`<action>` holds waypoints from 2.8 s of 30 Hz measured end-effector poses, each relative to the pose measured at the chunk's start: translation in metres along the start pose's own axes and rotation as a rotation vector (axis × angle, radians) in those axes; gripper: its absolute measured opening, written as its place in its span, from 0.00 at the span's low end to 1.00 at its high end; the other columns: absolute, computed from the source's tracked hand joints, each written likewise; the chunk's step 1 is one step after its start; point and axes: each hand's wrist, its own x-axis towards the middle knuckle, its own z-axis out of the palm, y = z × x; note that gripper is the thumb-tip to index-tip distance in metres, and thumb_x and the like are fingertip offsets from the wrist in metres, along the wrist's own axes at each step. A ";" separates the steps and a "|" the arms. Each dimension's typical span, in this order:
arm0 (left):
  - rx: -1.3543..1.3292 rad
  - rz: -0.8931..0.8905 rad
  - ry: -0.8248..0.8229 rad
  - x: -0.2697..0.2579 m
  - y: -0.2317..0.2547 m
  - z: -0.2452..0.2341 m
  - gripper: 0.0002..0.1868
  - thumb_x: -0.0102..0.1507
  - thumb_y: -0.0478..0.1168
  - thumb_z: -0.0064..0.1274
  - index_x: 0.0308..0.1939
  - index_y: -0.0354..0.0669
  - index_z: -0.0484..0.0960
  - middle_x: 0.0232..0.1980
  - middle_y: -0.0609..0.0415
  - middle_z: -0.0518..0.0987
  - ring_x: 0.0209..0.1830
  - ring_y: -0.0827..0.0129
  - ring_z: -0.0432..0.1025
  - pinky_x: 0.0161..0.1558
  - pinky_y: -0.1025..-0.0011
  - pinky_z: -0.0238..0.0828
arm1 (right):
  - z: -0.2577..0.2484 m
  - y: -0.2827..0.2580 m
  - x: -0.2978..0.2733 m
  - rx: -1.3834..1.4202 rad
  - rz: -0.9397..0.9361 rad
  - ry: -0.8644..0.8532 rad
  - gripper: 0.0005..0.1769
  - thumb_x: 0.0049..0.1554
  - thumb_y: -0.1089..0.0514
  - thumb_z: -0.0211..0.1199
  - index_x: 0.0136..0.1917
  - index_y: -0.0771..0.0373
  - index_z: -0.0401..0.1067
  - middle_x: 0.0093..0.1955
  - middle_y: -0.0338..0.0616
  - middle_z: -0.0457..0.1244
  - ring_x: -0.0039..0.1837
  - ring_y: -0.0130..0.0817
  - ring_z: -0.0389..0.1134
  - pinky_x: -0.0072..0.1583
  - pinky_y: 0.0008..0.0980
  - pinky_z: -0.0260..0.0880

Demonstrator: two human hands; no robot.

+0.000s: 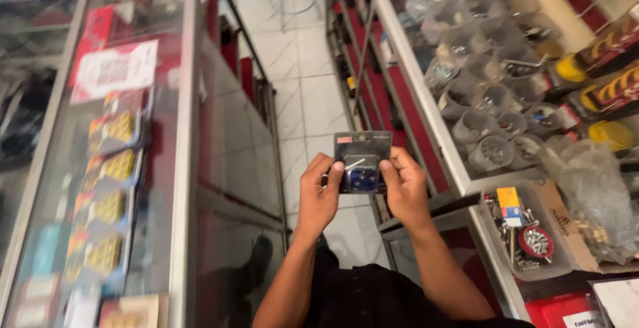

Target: The person picks up several packaged motorcycle parts from a display counter and places them onto a wall-mounted display rack, then adjusts the position of other packaged items on the same rack.

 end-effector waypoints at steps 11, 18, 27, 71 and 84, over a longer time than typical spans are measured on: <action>-0.137 -0.028 -0.082 0.110 -0.025 -0.030 0.12 0.70 0.41 0.54 0.43 0.31 0.83 0.32 0.59 0.68 0.32 0.76 0.61 0.34 0.75 0.60 | 0.044 -0.009 0.088 -0.121 -0.086 0.097 0.14 0.68 0.60 0.54 0.62 0.72 0.71 0.52 0.46 0.72 0.53 0.26 0.72 0.55 0.25 0.72; -0.121 -0.067 -0.136 0.159 -0.053 -0.061 0.12 0.69 0.40 0.55 0.41 0.31 0.83 0.31 0.59 0.66 0.31 0.77 0.59 0.32 0.75 0.56 | 0.073 0.014 0.126 -0.140 -0.092 0.088 0.12 0.68 0.62 0.53 0.60 0.71 0.71 0.52 0.46 0.71 0.54 0.24 0.70 0.56 0.25 0.70; -0.175 -0.090 -0.201 0.211 -0.089 -0.051 0.12 0.69 0.40 0.54 0.42 0.31 0.83 0.32 0.58 0.70 0.32 0.75 0.63 0.35 0.75 0.62 | 0.070 0.043 0.178 -0.138 -0.010 0.134 0.13 0.66 0.63 0.53 0.60 0.71 0.71 0.53 0.46 0.72 0.56 0.26 0.72 0.58 0.25 0.70; -0.483 0.124 -0.650 0.535 -0.100 0.214 0.14 0.72 0.41 0.51 0.39 0.32 0.77 0.35 0.60 0.66 0.34 0.80 0.59 0.35 0.77 0.56 | -0.100 0.057 0.432 -0.189 -0.270 0.849 0.15 0.68 0.61 0.57 0.65 0.72 0.71 0.54 0.40 0.69 0.54 0.21 0.67 0.58 0.21 0.66; -0.706 0.318 -0.953 0.653 -0.034 0.265 0.18 0.76 0.47 0.43 0.53 0.34 0.79 0.43 0.55 0.80 0.43 0.78 0.70 0.47 0.75 0.70 | -0.096 -0.008 0.514 -0.531 -0.376 1.118 0.09 0.71 0.63 0.59 0.60 0.72 0.71 0.42 0.32 0.62 0.43 0.13 0.56 0.50 0.17 0.55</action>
